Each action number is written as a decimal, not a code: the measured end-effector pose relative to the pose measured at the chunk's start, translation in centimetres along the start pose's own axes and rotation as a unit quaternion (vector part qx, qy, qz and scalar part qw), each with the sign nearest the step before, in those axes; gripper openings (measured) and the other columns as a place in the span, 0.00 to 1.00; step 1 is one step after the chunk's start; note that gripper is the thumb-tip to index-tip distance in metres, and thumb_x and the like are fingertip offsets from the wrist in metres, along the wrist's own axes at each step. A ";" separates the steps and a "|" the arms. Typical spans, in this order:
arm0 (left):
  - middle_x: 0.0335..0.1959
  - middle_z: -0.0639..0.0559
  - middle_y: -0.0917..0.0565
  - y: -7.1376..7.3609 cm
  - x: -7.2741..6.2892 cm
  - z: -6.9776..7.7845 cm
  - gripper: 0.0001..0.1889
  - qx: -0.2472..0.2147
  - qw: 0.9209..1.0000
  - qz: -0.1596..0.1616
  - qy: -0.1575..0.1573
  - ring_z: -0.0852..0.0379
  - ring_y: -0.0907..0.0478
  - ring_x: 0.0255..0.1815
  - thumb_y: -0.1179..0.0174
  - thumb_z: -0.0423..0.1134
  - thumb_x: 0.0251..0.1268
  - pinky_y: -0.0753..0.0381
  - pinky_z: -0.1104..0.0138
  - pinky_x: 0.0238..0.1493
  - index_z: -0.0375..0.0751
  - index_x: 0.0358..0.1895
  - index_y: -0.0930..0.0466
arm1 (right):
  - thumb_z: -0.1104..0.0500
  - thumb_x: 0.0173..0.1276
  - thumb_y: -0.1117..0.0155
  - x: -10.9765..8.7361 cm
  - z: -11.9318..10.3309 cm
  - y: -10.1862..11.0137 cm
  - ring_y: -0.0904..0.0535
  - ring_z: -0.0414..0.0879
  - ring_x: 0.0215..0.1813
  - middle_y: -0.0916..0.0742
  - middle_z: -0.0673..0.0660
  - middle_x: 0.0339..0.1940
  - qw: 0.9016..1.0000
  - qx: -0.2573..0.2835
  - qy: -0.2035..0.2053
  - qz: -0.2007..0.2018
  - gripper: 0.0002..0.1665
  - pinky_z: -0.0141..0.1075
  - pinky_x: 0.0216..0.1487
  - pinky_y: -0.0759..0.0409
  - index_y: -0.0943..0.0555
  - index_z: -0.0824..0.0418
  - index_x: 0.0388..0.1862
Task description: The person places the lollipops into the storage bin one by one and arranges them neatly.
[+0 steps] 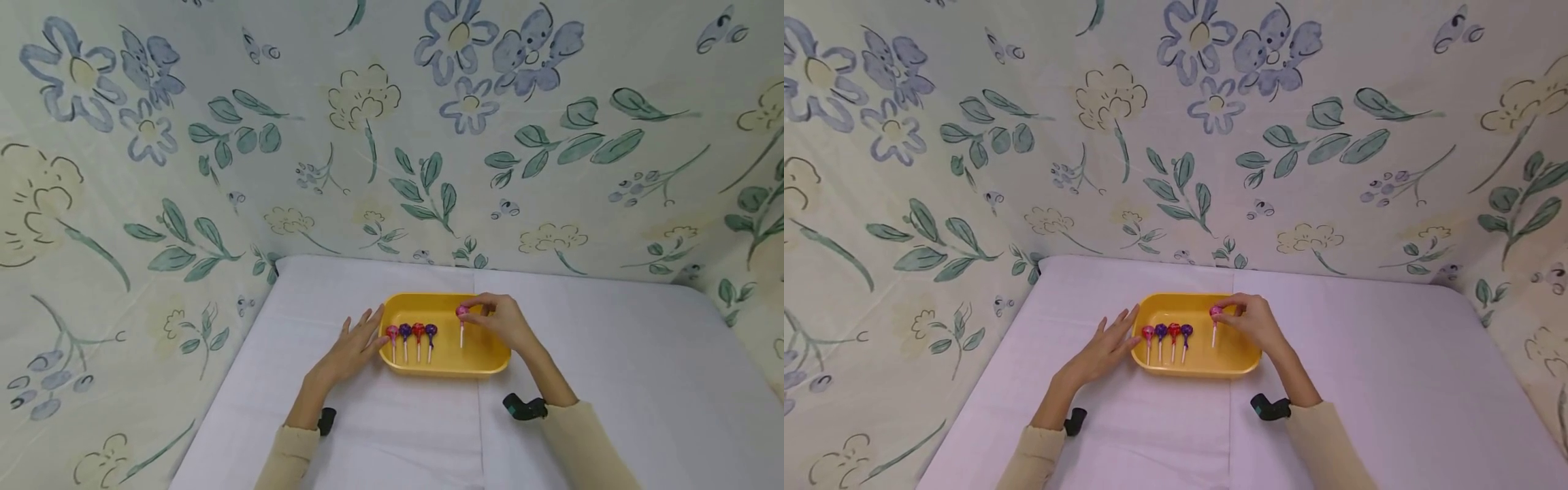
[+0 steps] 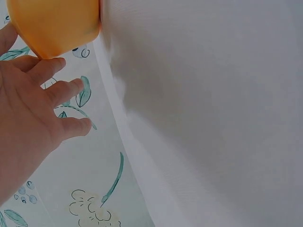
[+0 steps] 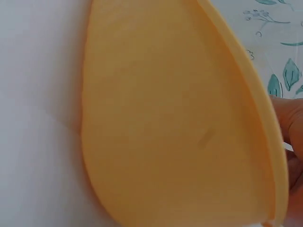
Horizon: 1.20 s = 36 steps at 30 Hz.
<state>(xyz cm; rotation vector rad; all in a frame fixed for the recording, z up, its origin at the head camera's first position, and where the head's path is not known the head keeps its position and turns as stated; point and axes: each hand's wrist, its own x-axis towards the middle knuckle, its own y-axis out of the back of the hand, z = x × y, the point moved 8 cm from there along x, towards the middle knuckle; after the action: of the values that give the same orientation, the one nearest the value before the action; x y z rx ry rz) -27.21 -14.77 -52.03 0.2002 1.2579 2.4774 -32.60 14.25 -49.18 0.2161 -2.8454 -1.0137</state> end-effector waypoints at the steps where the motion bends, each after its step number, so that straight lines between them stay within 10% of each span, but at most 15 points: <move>1: 0.86 0.48 0.46 0.0 0.0 0.0 0.37 0.002 1.000 -0.001 0.001 0.41 0.53 0.87 0.53 0.55 0.83 0.65 0.36 0.85 0.49 0.86 0.56 | 0.56 0.64 0.22 0.2 -0.2 -0.6 0.27 0.49 0.36 0.14 0.58 0.38 1.000 -0.006 0.004 -0.009 0.17 0.27 0.28 0.29 0.10 0.60 0.50; 11: 0.86 0.51 0.46 -0.1 0.1 0.0 0.37 0.005 1.000 -0.002 0.001 0.43 0.52 0.88 0.54 0.57 0.83 0.65 0.37 0.85 0.49 0.86 0.55 | 0.56 0.62 0.20 1.0 -0.9 -4.8 0.28 0.46 0.33 0.09 0.54 0.37 0.997 -0.049 0.016 -0.064 0.12 0.30 0.31 0.33 0.08 0.59 0.42; 36: 0.86 0.51 0.47 0.0 0.0 0.0 0.37 0.003 1.000 -0.002 0.008 0.45 0.53 0.88 0.53 0.56 0.83 0.66 0.38 0.85 0.49 0.86 0.56 | 0.59 0.67 0.24 1.0 -0.9 -5.6 0.21 0.47 0.44 0.08 0.56 0.46 0.994 -0.060 0.002 -0.091 0.10 0.34 0.46 0.22 0.09 0.59 0.45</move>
<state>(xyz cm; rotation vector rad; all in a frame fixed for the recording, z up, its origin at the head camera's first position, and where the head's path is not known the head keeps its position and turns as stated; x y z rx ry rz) -27.24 -14.77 -52.08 0.1786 1.2715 2.4771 -32.94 9.18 -52.00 0.4714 -2.7887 -1.2107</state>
